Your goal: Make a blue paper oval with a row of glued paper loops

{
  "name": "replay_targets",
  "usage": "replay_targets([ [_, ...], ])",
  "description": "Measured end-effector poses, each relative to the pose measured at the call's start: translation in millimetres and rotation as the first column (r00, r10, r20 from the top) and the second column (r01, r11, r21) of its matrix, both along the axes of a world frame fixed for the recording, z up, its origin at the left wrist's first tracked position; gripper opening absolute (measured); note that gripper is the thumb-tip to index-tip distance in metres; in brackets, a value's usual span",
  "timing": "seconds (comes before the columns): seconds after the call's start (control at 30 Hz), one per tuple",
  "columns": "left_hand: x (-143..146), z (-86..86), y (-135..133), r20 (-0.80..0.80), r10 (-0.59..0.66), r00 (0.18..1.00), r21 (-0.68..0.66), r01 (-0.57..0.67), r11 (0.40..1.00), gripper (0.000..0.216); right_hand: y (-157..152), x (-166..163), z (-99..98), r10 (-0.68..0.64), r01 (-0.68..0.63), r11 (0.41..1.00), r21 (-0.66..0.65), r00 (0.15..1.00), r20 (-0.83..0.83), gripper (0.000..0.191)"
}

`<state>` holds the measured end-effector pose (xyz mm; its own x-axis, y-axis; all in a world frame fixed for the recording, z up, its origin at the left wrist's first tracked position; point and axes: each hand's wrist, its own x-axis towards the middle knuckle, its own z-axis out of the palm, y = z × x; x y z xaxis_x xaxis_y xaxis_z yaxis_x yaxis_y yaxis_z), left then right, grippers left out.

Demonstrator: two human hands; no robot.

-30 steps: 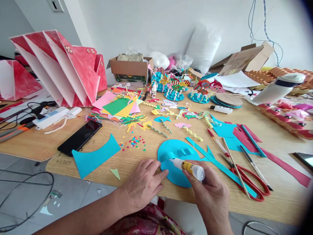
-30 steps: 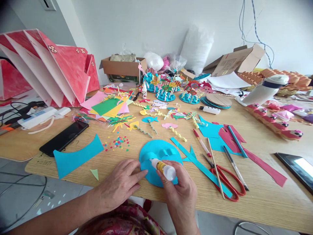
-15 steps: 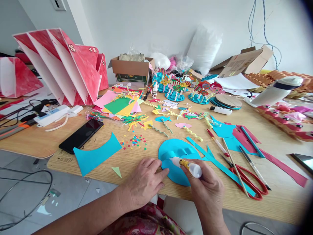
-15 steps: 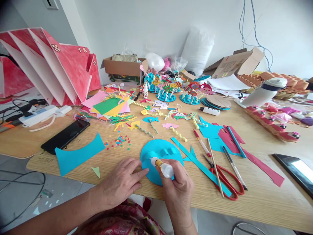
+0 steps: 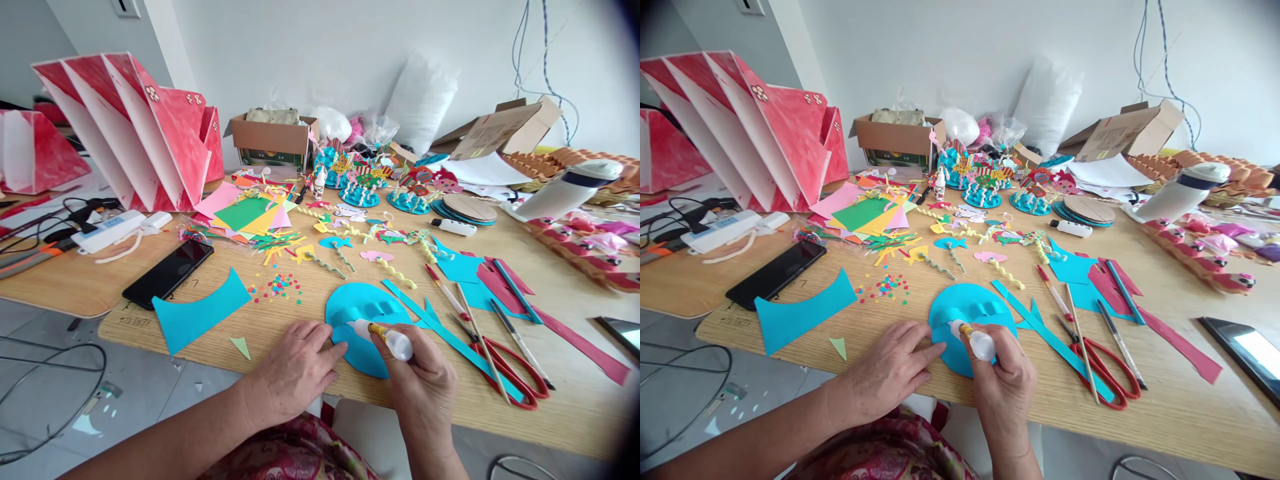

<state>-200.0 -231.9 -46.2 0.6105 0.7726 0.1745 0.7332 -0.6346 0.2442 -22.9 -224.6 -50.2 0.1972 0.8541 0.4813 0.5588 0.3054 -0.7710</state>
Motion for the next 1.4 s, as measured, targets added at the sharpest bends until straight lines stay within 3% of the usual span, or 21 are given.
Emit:
replay_targets([
  [0.43,0.9,-1.5,0.8,-0.009,0.001,1.0,0.004,-0.001,1.0,0.035,1.2,-0.2,-2.7,0.029,-0.032,0.998,-0.056,0.998,-0.052,0.013],
  [0.6,0.8,-3.0,0.7,-0.006,-0.004,1.0,0.031,0.004,1.0,0.035,-1.1,0.1,-6.2,0.03,-0.076,0.984,-0.16,0.963,-0.269,0.019],
  [0.73,1.2,-3.0,0.9,-0.008,-0.005,1.0,0.048,0.005,0.999,0.035,-4.6,-0.1,-7.5,-0.021,-0.088,0.977,-0.195,0.869,-0.495,0.022],
  [1.0,0.2,-3.2,-0.4,-0.019,-0.015,1.0,0.05,0.015,0.999,0.036,-16.8,7.8,-1.6,-0.085,-0.085,0.98,-0.181,0.644,-0.76,0.022],
  [1.3,0.3,-2.2,0.3,0.01,-0.016,1.0,0.065,0.015,0.998,0.031,-23.6,26.3,-1.4,-0.094,-0.204,0.963,-0.177,0.361,-0.928,0.024],
  [1.4,-0.4,3.2,-2.7,0.147,-0.039,0.988,0.024,0.035,0.999,0.026,-23.1,28.5,-3.9,-0.107,-0.232,0.957,-0.176,0.282,-0.954,0.023],
])
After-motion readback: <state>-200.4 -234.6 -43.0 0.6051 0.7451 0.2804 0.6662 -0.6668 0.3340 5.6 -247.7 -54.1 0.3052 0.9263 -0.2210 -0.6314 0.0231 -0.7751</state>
